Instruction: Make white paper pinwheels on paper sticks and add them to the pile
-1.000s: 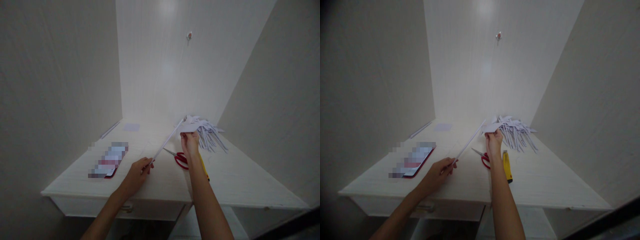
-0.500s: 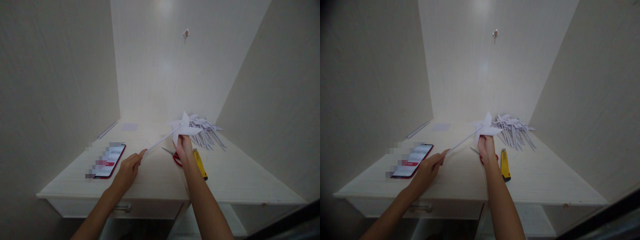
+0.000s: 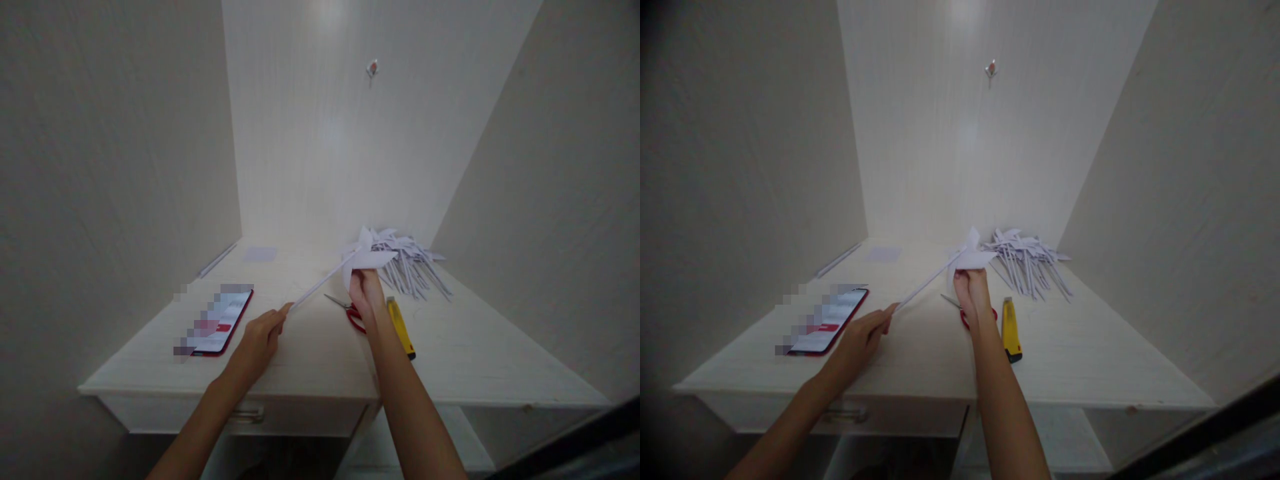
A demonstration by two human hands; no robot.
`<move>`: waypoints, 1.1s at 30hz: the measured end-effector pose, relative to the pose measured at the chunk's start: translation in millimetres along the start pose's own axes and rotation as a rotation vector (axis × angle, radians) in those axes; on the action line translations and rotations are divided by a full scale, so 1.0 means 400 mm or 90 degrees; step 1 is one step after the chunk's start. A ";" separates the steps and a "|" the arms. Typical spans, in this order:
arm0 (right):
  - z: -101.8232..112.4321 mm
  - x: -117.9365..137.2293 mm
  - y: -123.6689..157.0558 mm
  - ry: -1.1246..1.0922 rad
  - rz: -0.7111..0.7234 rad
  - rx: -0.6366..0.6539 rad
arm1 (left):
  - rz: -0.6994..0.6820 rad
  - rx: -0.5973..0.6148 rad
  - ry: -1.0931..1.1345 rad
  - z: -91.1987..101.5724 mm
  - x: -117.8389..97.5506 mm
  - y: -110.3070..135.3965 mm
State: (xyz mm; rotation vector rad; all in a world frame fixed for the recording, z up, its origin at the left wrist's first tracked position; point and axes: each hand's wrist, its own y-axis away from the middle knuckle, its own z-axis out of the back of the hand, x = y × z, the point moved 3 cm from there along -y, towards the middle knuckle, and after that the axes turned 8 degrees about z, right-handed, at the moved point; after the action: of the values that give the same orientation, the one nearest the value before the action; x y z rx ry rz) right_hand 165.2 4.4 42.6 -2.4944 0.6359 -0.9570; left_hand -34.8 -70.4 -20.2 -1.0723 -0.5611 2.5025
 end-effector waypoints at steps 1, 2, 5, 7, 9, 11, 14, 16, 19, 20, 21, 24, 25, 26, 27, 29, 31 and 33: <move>0.004 -0.001 0.001 0.003 -0.002 0.001 | 0.018 0.010 0.020 0.000 0.003 -0.002; 0.008 -0.003 0.002 0.007 -0.011 0.003 | 0.043 0.017 0.043 0.000 0.008 -0.004; 0.023 -0.008 0.004 0.042 -0.046 -0.004 | 0.147 0.031 0.152 -0.003 0.024 -0.011; 0.033 -0.012 0.006 0.092 -0.058 -0.019 | 0.215 0.053 0.282 -0.009 0.025 -0.015; 0.035 -0.018 0.012 0.148 -0.079 -0.003 | 0.269 0.089 0.443 -0.020 0.013 -0.015; 0.025 -0.033 0.025 0.200 -0.140 0.074 | 0.317 0.125 0.589 -0.035 -0.009 -0.012; -0.005 -0.063 0.060 0.285 -0.244 0.268 | 0.359 0.177 0.723 -0.060 -0.047 -0.002; -0.021 -0.080 0.082 0.325 -0.278 0.376 | 0.364 0.203 0.765 -0.076 -0.063 0.004; -0.029 -0.091 0.097 0.335 -0.290 0.414 | 0.359 0.222 0.797 -0.092 -0.071 0.012; -0.029 -0.093 0.098 0.339 -0.290 0.410 | 0.359 0.225 0.800 -0.094 -0.070 0.014; -0.028 -0.092 0.097 0.346 -0.286 0.405 | 0.359 0.226 0.802 -0.096 -0.068 0.017; -0.023 -0.092 0.097 0.377 -0.283 0.406 | 0.366 0.200 0.808 -0.095 -0.062 0.019; -0.022 -0.094 0.099 0.391 -0.288 0.414 | 0.370 0.185 0.813 -0.094 -0.061 0.019; -0.021 -0.096 0.101 0.403 -0.294 0.423 | 0.373 0.173 0.818 -0.094 -0.059 0.019; -0.021 -0.099 0.104 0.414 -0.300 0.430 | 0.376 0.167 0.821 -0.095 -0.059 0.018; -0.023 -0.105 0.110 0.429 -0.310 0.443 | 0.378 0.172 0.818 -0.099 -0.059 0.017; -0.025 -0.108 0.110 0.439 -0.313 0.435 | 0.373 0.180 0.802 -0.101 -0.059 0.018; -0.023 -0.101 0.098 0.436 -0.282 0.359 | 0.376 0.182 0.786 -0.100 -0.059 0.019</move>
State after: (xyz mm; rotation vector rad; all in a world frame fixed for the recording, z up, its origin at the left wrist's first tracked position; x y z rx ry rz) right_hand 121.4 -7.6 8.2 -1.7982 -0.0473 -1.8805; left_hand 9.0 -79.5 -35.1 -2.4944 0.5138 1.6257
